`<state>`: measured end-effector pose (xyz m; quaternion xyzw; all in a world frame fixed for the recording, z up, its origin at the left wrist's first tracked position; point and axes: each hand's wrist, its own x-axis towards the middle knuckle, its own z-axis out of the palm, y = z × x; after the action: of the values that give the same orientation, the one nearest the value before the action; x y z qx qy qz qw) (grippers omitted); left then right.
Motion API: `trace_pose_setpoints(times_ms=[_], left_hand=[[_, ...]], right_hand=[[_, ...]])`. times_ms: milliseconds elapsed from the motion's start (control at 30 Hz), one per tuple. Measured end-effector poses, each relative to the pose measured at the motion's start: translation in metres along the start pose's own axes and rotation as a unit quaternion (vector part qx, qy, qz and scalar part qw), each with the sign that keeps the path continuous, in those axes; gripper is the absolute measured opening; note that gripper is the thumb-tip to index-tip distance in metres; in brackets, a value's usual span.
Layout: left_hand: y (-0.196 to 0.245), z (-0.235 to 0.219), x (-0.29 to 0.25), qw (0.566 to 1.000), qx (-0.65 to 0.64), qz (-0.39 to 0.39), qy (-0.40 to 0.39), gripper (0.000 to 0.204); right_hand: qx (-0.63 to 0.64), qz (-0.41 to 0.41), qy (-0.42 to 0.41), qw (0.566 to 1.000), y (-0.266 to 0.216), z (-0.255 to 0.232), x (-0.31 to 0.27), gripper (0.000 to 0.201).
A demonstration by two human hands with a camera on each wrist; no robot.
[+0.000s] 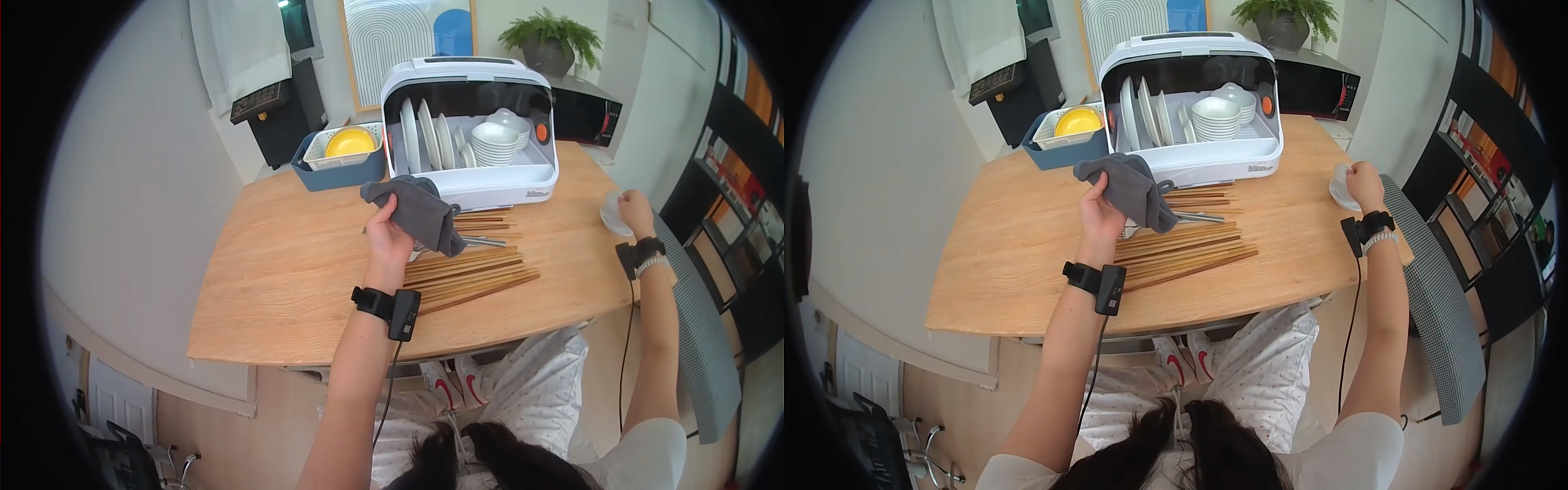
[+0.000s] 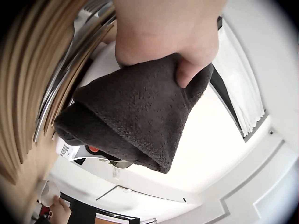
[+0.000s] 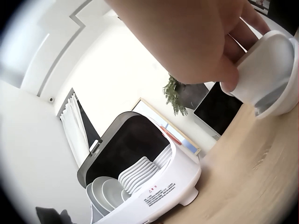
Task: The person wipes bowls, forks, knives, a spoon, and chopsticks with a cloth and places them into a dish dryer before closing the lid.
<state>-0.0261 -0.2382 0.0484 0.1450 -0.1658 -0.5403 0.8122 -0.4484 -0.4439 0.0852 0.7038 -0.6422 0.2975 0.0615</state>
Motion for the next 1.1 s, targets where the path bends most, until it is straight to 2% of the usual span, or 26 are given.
trace_pose_setpoints(times_ms=[67, 133, 200, 267, 333, 400, 467, 500, 567, 633, 667, 733, 767, 833, 867, 900, 967, 1000, 1033, 1100], left_hand=[[0.001, -0.001, 0.001, 1.0, 0.001, -0.007, -0.025, 0.027], [0.0, 0.005, -0.003, 1.0, 0.015, -0.007, -0.011, 0.028], [-0.002, 0.009, -0.007, 0.999, 0.033, -0.007, 0.009, 0.03], [-0.003, 0.01, -0.007, 0.999, 0.05, 0.0, -0.007, 0.032], [-0.003, 0.013, -0.009, 0.999, 0.04, -0.007, -0.018, 0.031], [-0.004, 0.004, -0.005, 0.999, 0.03, -0.013, -0.03, 0.03], [-0.003, -0.022, 0.009, 0.986, -0.092, -0.042, -0.131, 0.03], [-0.002, -0.019, 0.008, 0.987, -0.087, -0.04, -0.129, 0.03], [-0.002, -0.003, 0.001, 0.998, 0.019, -0.015, -0.053, 0.027], [-0.003, 0.008, -0.004, 0.998, 0.035, -0.013, -0.055, 0.029], [-0.003, 0.008, -0.003, 0.998, 0.047, -0.017, -0.044, 0.03], [-0.002, 0.007, -0.002, 0.997, 0.061, -0.031, -0.043, 0.028], [-0.003, 0.007, -0.001, 0.997, 0.064, -0.031, -0.038, 0.028], [-0.01, 0.009, -0.006, 0.978, 0.199, -0.041, -0.049, 0.023], [-0.011, 0.009, -0.008, 0.975, 0.194, -0.059, -0.087, 0.021], [-0.013, 0.01, -0.009, 0.976, 0.194, -0.064, -0.078, 0.021], [-0.015, 0.011, -0.011, 0.967, 0.23, -0.069, -0.081, 0.022], [-0.014, 0.006, -0.009, 0.967, 0.23, -0.073, -0.078, 0.022], [-0.011, -0.001, -0.005, 0.972, 0.206, -0.072, -0.092, 0.02], [-0.009, -0.006, -0.002, 0.975, 0.181, -0.07, -0.106, 0.019]], right_hand=[[0.004, -0.002, 0.018, 1.0, -0.014, -0.014, 0.002, 0.024], [0.012, -0.006, 0.036, 0.999, -0.035, -0.027, 0.006, 0.023], [0.153, -0.113, 0.14, 0.972, -0.057, -0.035, 0.007, 0.021], [0.372, -0.177, 0.083, 0.907, -0.092, -0.047, 0.002, 0.021], [0.531, -0.178, -0.038, 0.828, -0.14, -0.062, -0.014, 0.02], [0.597, -0.134, -0.198, 0.766, -0.182, -0.069, -0.03, 0.018], [0.628, -0.116, -0.271, 0.72, -0.226, -0.059, -0.045, 0.018], [0.638, -0.118, -0.312, 0.694, -0.245, -0.049, -0.05, 0.017], [0.58, -0.151, -0.387, 0.701, -0.276, -0.033, -0.055, 0.019], [0.552, -0.191, -0.328, 0.743, -0.302, -0.001, -0.061, 0.022], [0.556, -0.19, -0.329, 0.739, -0.306, 0.011, -0.06, 0.022], [0.427, -0.265, -0.144, 0.853, -0.312, 0.025, -0.059, 0.021], [0.43, -0.263, -0.148, 0.851, -0.312, 0.028, -0.058, 0.021], [0.398, -0.327, -0.102, 0.851, -0.306, 0.03, -0.06, 0.018], [0.378, -0.335, -0.154, 0.849, -0.302, 0.019, -0.06, 0.016], [0.379, -0.331, -0.163, 0.849, -0.299, 0.018, -0.06, 0.016], [0.352, -0.398, -0.139, 0.836, -0.294, 0.022, -0.056, 0.015], [0.369, -0.398, -0.116, 0.832, -0.293, 0.031, -0.052, 0.022], [0.37, -0.394, -0.119, 0.833, -0.293, 0.03, -0.05, 0.022], [0.392, -0.258, -0.175, 0.866, -0.295, 0.011, -0.046, 0.032]])
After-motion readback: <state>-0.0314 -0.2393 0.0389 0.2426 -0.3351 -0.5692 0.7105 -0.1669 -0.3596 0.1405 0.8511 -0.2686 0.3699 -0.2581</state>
